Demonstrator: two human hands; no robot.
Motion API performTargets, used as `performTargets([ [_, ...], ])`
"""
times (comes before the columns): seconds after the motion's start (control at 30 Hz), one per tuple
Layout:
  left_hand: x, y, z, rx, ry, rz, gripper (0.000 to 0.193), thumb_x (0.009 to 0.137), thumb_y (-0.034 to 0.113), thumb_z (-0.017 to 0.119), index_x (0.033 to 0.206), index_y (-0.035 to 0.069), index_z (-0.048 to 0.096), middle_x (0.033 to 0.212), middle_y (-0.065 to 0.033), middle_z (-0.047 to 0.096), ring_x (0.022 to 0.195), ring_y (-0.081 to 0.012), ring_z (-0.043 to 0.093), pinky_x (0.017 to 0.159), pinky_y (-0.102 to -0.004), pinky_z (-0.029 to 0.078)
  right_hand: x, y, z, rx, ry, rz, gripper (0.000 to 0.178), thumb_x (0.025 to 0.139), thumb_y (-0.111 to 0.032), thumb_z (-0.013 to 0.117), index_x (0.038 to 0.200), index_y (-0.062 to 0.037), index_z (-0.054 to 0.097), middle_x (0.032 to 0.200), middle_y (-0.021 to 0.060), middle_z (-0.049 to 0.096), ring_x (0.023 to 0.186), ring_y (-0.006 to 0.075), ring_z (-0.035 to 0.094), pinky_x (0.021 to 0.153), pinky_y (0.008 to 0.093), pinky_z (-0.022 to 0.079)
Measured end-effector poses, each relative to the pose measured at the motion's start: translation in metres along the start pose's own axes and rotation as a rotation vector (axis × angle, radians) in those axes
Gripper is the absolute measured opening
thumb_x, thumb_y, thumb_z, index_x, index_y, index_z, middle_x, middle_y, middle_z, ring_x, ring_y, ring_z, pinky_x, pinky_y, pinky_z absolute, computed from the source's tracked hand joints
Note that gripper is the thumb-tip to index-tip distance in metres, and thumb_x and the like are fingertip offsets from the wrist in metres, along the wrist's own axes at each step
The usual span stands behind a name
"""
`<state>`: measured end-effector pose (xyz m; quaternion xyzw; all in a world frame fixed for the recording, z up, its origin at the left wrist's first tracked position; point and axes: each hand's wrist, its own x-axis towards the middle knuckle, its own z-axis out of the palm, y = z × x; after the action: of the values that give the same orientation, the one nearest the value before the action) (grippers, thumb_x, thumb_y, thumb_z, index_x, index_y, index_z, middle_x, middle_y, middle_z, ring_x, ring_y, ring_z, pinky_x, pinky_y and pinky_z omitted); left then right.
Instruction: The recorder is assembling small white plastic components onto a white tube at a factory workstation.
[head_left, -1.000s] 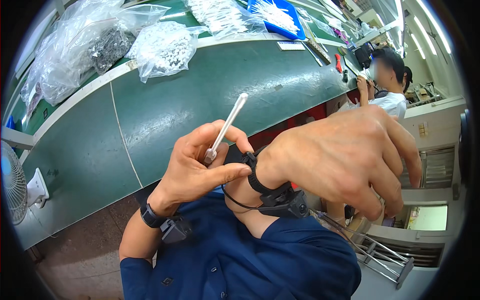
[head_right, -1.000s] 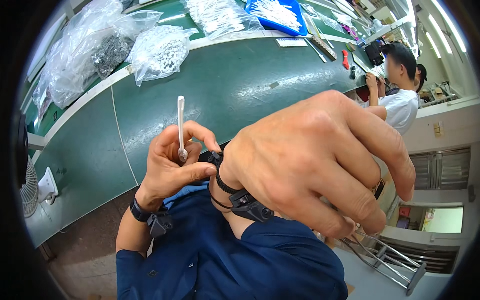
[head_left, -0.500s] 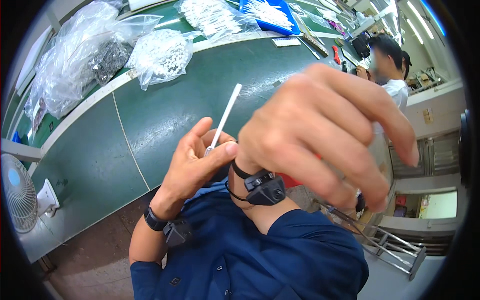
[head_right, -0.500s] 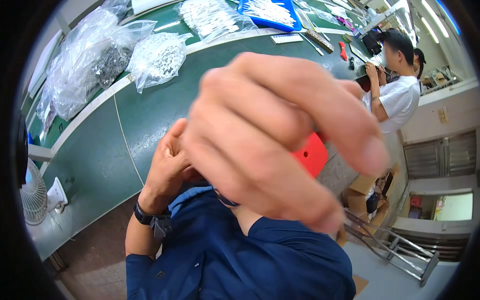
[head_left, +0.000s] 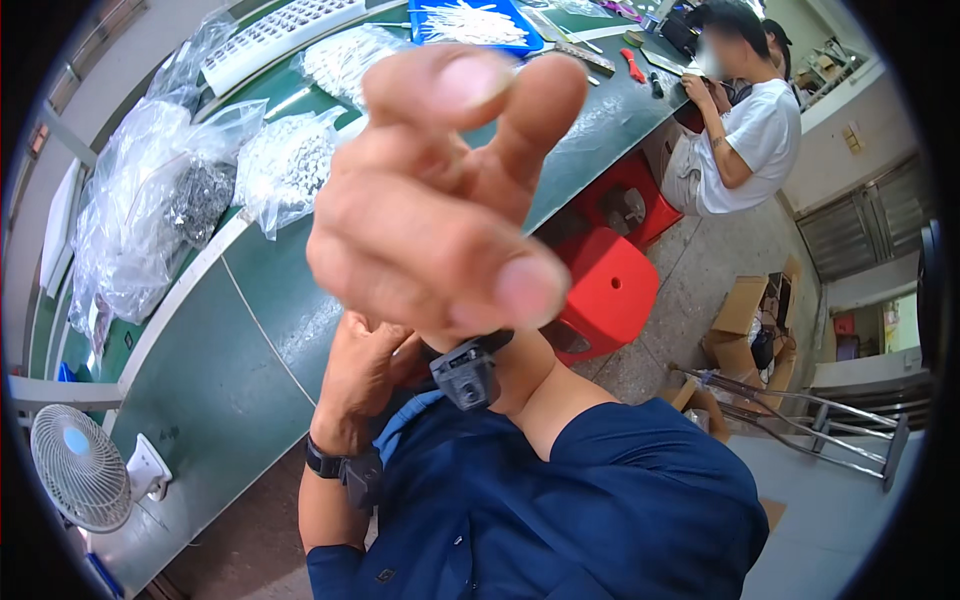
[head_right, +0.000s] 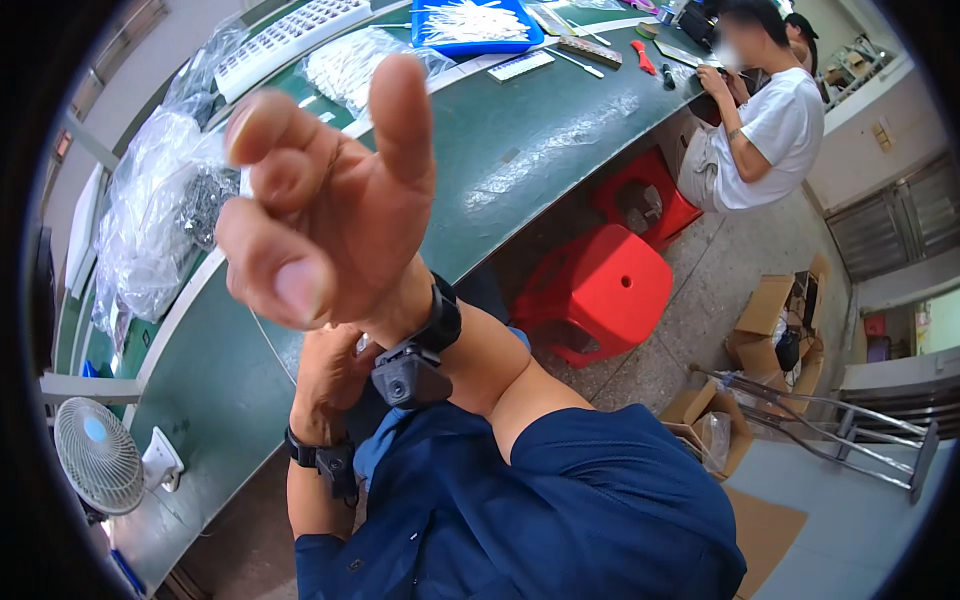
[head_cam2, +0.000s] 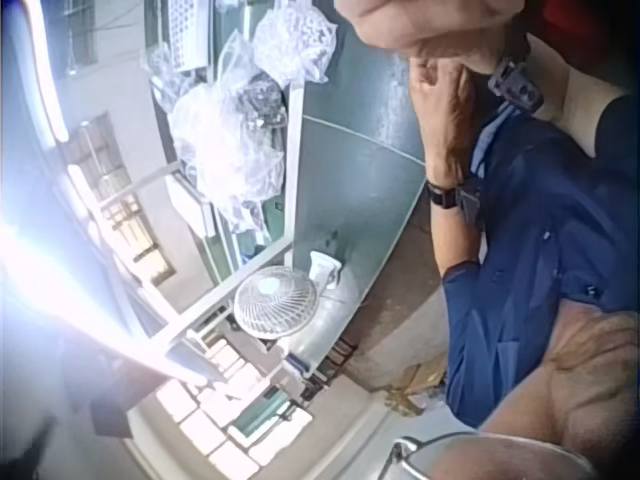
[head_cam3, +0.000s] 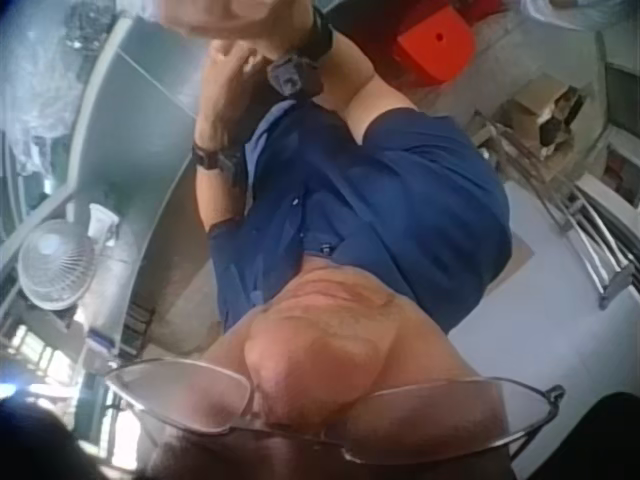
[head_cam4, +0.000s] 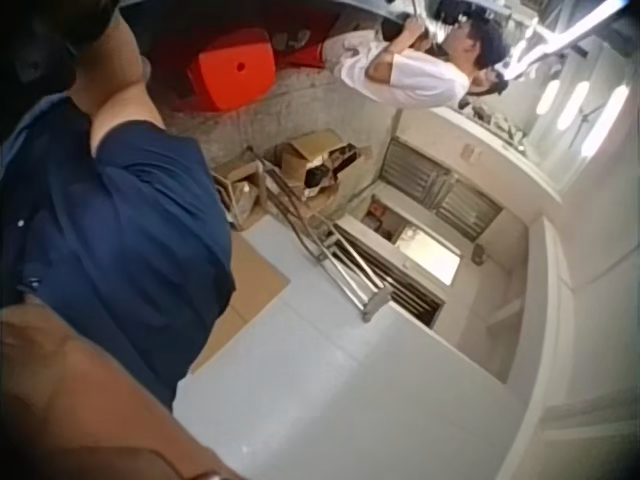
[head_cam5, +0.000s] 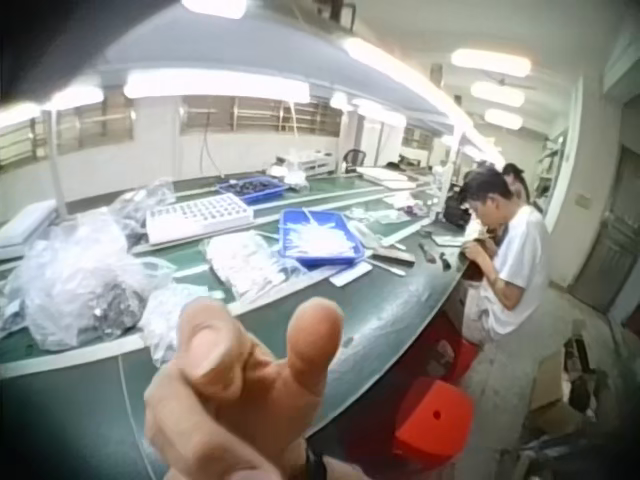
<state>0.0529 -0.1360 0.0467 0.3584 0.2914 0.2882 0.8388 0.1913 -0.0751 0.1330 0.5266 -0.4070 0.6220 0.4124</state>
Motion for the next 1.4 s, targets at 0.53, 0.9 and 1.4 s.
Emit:
performTargets([
  [0.53,0.004,0.036,0.018,0.253,-0.38,0.05,0.049,0.086,0.012,0.078,0.131,0.004,0.06,0.116,-0.0173,0.068,0.101,-0.0199,0.066,0.086,-0.0353,0.053,-0.006,0.04,0.006,0.117,0.338,-0.032,0.076,0.105,-0.057,0.03,0.127,0.0104,0.057,0.094,0.0208,0.074,0.082,0.0334,0.073,0.065,0.037,0.061],
  [0.9,0.023,0.035,0.011,0.292,-0.361,0.007,0.021,0.088,0.005,0.076,0.106,0.006,0.065,0.104,-0.0221,0.071,0.09,-0.0204,0.069,0.077,-0.0312,0.055,-0.014,0.08,0.014,0.525,0.48,-0.037,0.069,0.105,-0.052,0.034,0.12,0.0103,0.061,0.088,0.023,0.073,0.077,0.0327,0.074,0.062,0.0375,0.061],
  [1.4,0.041,-0.017,-0.018,0.136,0.043,0.235,0.016,0.097,0.012,0.067,0.101,0.0,0.057,0.098,-0.0104,0.07,0.078,-0.0159,0.068,0.068,-0.0274,0.056,-0.005,0.028,-0.006,-1.192,0.988,0.068,0.042,0.103,-0.035,0.057,0.087,0.0023,0.069,0.064,0.0103,0.067,0.055,0.0158,0.066,0.051,0.0253,0.051],
])
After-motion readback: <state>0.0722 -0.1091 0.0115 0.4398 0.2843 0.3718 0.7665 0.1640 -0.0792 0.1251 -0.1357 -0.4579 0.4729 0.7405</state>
